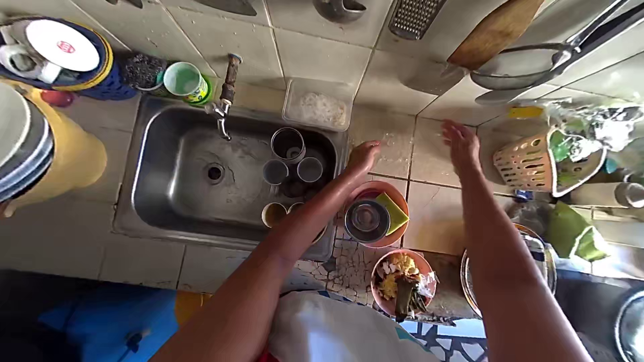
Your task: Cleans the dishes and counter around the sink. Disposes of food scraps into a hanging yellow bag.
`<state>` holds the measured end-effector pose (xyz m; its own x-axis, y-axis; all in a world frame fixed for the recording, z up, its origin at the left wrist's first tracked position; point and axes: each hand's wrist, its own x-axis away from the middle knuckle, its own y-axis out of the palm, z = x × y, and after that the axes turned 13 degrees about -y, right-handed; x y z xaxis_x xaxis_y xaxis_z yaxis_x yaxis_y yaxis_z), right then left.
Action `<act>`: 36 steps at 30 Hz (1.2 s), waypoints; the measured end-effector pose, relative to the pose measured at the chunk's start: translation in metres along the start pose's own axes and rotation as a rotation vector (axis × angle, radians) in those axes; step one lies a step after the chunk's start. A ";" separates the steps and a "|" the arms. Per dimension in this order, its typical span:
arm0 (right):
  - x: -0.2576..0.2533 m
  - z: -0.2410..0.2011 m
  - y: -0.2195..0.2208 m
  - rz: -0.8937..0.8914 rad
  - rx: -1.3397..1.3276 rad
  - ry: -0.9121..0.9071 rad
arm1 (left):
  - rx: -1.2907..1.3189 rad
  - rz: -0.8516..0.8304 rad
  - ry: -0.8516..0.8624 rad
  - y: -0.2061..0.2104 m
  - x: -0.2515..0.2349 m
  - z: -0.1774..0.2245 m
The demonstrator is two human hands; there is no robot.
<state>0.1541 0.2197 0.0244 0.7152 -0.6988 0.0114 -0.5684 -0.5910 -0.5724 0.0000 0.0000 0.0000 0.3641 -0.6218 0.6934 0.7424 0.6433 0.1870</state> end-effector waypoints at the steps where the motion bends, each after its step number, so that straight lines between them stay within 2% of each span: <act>1: -0.003 0.024 -0.013 -0.026 0.223 -0.020 | -0.104 0.056 0.039 -0.014 0.004 -0.005; 3: -0.007 0.071 -0.016 -0.086 0.544 -0.021 | -0.386 0.176 0.192 -0.042 0.005 -0.019; 5: -0.009 0.095 0.011 -0.067 0.696 0.059 | -0.681 0.271 0.366 -0.058 0.000 -0.026; 7: -0.019 0.091 0.053 -0.003 0.759 0.020 | -0.910 0.319 0.528 -0.064 -0.015 -0.024; 9: -0.023 0.066 0.098 -0.059 0.733 -0.127 | -1.109 0.310 0.597 -0.065 -0.032 -0.020; 13: -0.032 0.029 0.158 -0.263 0.706 -0.426 | -1.353 0.305 0.613 -0.065 -0.063 -0.024; 15: -0.033 0.025 0.160 -0.434 0.648 -0.645 | -1.377 0.318 0.572 -0.068 -0.058 -0.034; 18: -0.038 0.012 0.144 -0.762 0.480 -1.017 | -1.334 0.345 0.488 -0.073 -0.018 -0.043; 19: -0.043 0.008 0.139 -0.782 0.462 -1.077 | -1.337 0.356 0.438 -0.074 -0.005 -0.045; 20: -0.050 0.009 0.137 -0.743 0.465 -1.077 | -1.328 0.377 0.398 -0.077 0.005 -0.048; 23: -0.075 0.019 0.143 -0.583 0.542 -0.928 | -1.323 0.452 0.255 -0.083 0.005 -0.060; 25: -0.078 0.020 0.164 -0.524 0.591 -0.894 | -1.311 0.434 0.147 -0.086 0.000 -0.055; 27: -0.067 0.009 0.186 -0.494 0.578 -0.828 | -1.264 0.412 0.130 -0.085 -0.003 -0.049; 29: -0.045 -0.011 0.201 -0.548 0.552 -0.744 | -1.190 0.422 0.183 -0.085 0.003 -0.044; 31: -0.020 -0.031 0.202 -0.696 0.478 -0.661 | -1.108 0.445 0.258 -0.086 0.018 -0.037; 34: 0.016 -0.067 0.176 -1.021 0.290 -0.521 | -1.117 0.445 0.374 -0.087 0.035 -0.034; 35: 0.021 -0.073 0.167 -1.056 0.203 -0.487 | -1.156 0.428 0.409 -0.089 0.034 -0.034; 36: 0.026 -0.083 0.154 -1.018 0.095 -0.382 | -1.216 0.393 0.426 -0.090 0.032 -0.035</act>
<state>0.0511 0.0772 0.0043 0.9211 0.2808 0.2696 0.3831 -0.7768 -0.4998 -0.0356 -0.0928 -0.0189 0.6464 -0.7214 0.2483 0.4930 0.1466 -0.8576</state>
